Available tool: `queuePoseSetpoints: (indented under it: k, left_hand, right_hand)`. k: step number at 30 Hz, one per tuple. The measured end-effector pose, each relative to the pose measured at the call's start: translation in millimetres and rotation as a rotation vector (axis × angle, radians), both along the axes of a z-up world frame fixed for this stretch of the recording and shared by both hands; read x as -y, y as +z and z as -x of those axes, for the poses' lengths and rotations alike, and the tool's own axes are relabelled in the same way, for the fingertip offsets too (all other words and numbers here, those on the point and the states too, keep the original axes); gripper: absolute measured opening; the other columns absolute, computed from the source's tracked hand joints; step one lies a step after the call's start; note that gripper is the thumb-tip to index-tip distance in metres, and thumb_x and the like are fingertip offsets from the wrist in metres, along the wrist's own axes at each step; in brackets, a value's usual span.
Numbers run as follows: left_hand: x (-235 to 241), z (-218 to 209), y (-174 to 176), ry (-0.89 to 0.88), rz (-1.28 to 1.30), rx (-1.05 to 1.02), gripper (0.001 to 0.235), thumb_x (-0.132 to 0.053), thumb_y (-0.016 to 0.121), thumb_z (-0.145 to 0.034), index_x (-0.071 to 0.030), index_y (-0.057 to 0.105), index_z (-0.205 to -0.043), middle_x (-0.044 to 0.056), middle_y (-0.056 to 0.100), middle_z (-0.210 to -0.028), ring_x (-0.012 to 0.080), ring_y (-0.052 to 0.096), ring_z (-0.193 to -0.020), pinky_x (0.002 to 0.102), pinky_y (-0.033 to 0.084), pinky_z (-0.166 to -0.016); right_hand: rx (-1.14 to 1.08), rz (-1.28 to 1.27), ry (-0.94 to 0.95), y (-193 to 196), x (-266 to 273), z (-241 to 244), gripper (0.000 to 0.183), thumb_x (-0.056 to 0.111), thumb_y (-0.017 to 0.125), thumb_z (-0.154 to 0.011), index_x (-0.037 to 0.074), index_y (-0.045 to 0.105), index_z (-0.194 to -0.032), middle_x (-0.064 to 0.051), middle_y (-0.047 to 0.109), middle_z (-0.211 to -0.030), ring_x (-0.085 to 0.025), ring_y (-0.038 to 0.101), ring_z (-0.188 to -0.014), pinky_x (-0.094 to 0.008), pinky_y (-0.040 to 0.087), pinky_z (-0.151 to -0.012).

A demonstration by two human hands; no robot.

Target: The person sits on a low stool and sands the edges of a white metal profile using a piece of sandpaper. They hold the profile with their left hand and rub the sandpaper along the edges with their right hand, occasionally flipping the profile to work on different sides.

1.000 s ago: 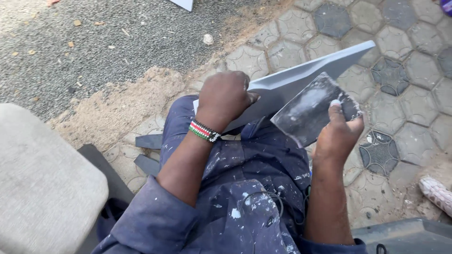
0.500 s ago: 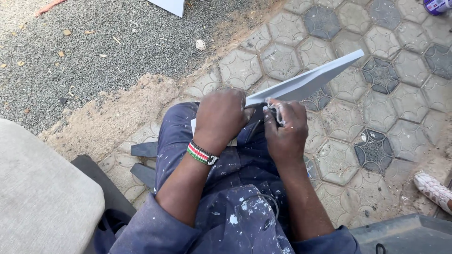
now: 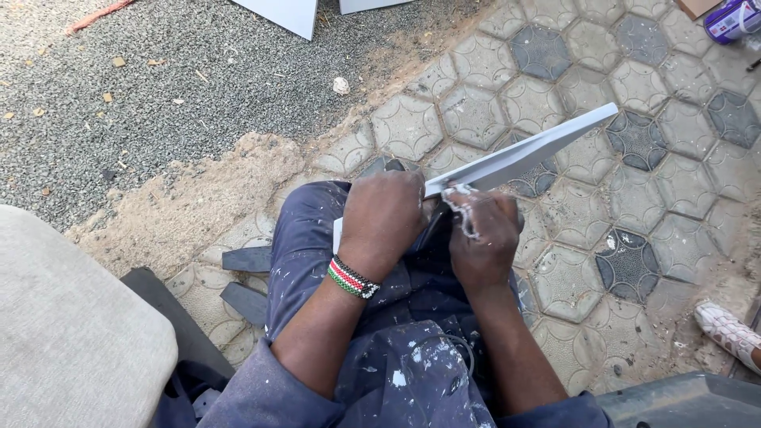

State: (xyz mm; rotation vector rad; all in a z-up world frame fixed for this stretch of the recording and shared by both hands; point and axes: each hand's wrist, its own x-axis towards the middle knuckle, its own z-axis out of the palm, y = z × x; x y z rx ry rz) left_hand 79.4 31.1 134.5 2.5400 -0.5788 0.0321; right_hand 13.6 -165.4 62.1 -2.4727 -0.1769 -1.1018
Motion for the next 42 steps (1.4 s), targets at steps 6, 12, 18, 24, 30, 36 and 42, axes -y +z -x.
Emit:
queuePoseSetpoints:
  k: [6,12,18,24,30,36,42]
  left_hand:
    - [10.3,4.7,-20.1,0.038,0.014,-0.025,0.021,-0.022,0.079,-0.097,-0.004,0.089,-0.092,0.021,0.079,-0.071,0.0503,0.085,-0.074,0.059,0.071,-0.065]
    - [9.7,4.2,-16.3,0.041,0.002,-0.016,0.02,-0.025,0.083,-0.094,-0.006,0.089,-0.09,0.021,0.079,-0.071,0.0491,0.085,-0.074,0.06,0.071,-0.064]
    - [3.4,15.5,0.7,-0.002,-0.01,0.066,0.02,-0.026,0.084,-0.094,-0.006,0.089,-0.091,0.018,0.079,-0.068,0.0475,0.085,-0.071,0.056,0.07,-0.06]
    - [10.5,13.8,-18.5,0.029,-0.009,0.095,0.017,-0.015,0.076,-0.094,-0.007,0.089,-0.087,0.018,0.078,-0.066,0.0461,0.084,-0.067,0.054,0.067,-0.056]
    - [10.0,11.9,-13.4,0.024,-0.033,0.085,0.017,-0.01,0.074,-0.094,-0.007,0.09,-0.088,0.017,0.078,-0.066,0.0458,0.084,-0.067,0.052,0.067,-0.053]
    - [12.8,14.7,-15.6,0.036,0.032,0.036,0.015,-0.009,0.075,-0.092,-0.004,0.088,-0.086,0.019,0.076,-0.065,0.0478,0.082,-0.063,0.056,0.066,-0.05]
    - [11.7,14.4,-4.6,0.023,0.0,0.057,0.02,-0.008,0.072,-0.095,-0.006,0.087,-0.082,0.016,0.075,-0.062,0.0447,0.082,-0.063,0.055,0.065,-0.049]
  right_hand:
    - [0.007,0.018,0.134,34.2,-23.3,10.3,0.017,0.004,0.084,-0.105,0.018,0.093,-0.109,-0.006,0.086,-0.1,-0.036,0.078,-0.1,-0.047,0.06,-0.094]
    - [0.015,-0.038,0.153,36.6,-22.2,8.0,0.017,0.004,0.078,-0.109,0.014,0.092,-0.11,-0.009,0.084,-0.099,-0.038,0.076,-0.099,-0.047,0.061,-0.095]
    - [0.073,0.023,0.156,15.9,4.9,4.5,0.018,0.001,0.08,-0.107,0.015,0.091,-0.107,-0.004,0.084,-0.098,-0.034,0.078,-0.101,-0.047,0.059,-0.101]
    - [0.14,0.054,0.227,36.9,-14.1,5.0,0.024,-0.001,0.078,-0.108,0.017,0.094,-0.108,-0.004,0.086,-0.099,-0.035,0.081,-0.096,-0.046,0.061,-0.1]
    - [0.115,0.061,0.269,36.2,-19.2,9.5,0.016,0.001,0.08,-0.106,0.012,0.091,-0.102,-0.01,0.083,-0.095,-0.042,0.078,-0.092,-0.052,0.059,-0.095]
    - [0.068,0.044,0.191,23.9,-6.3,10.3,0.017,0.007,0.078,-0.11,0.018,0.091,-0.107,-0.005,0.083,-0.095,-0.037,0.078,-0.095,-0.048,0.056,-0.1]
    - [0.101,-0.032,0.251,9.8,19.4,-7.8,0.017,0.0,0.081,-0.108,0.014,0.089,-0.104,-0.007,0.087,-0.098,-0.038,0.08,-0.096,-0.046,0.06,-0.1]
